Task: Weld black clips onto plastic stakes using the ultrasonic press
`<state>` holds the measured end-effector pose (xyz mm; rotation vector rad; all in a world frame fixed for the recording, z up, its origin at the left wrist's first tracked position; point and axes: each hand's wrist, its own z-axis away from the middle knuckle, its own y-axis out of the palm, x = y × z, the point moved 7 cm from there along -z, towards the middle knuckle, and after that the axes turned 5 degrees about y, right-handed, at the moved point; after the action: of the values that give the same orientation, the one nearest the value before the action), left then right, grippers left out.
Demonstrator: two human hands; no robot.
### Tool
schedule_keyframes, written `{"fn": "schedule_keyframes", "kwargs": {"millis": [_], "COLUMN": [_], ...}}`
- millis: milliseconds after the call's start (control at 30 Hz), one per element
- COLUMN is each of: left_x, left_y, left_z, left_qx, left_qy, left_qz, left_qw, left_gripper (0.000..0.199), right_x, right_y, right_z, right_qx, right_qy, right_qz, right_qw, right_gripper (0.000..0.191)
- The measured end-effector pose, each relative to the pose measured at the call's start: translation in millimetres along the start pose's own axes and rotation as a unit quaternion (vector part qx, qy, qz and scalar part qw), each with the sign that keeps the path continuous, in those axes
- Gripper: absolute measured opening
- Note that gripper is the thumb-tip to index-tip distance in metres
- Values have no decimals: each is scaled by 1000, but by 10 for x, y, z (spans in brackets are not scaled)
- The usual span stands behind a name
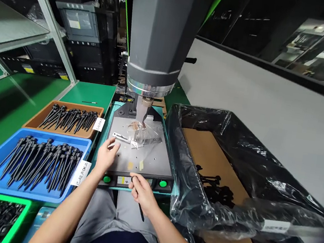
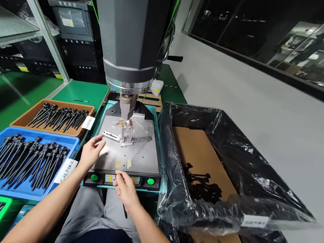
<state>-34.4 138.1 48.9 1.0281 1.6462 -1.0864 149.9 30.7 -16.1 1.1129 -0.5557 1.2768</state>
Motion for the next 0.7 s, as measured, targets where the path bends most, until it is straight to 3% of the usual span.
{"fn": "schedule_keyframes", "kwargs": {"millis": [133, 267, 433, 567, 700], "left_x": [59, 170, 100, -159, -381], "left_y": [181, 303, 326, 444, 581], "left_z": [-500, -641, -256, 161, 341], "left_qx": [1, 71, 153, 197, 200], "left_qy": [-14, -77, -155, -222, -257], "left_qz": [-4, 82, 179, 283, 325], "left_qw": [1000, 991, 959, 912, 888], "left_gripper": [65, 73, 44, 36, 41], "right_x": [-70, -165, -277, -330, -152], "right_y": [81, 85, 48, 262, 521], "right_z": [-24, -50, -168, -420, -791], "right_qx": [34, 54, 54, 95, 88], "right_qy": [25, 40, 63, 79, -6], "right_qz": [5, 9, -18, -60, -91], "right_qw": [999, 998, 996, 991, 992], "right_gripper": [64, 65, 65, 61, 42]}}
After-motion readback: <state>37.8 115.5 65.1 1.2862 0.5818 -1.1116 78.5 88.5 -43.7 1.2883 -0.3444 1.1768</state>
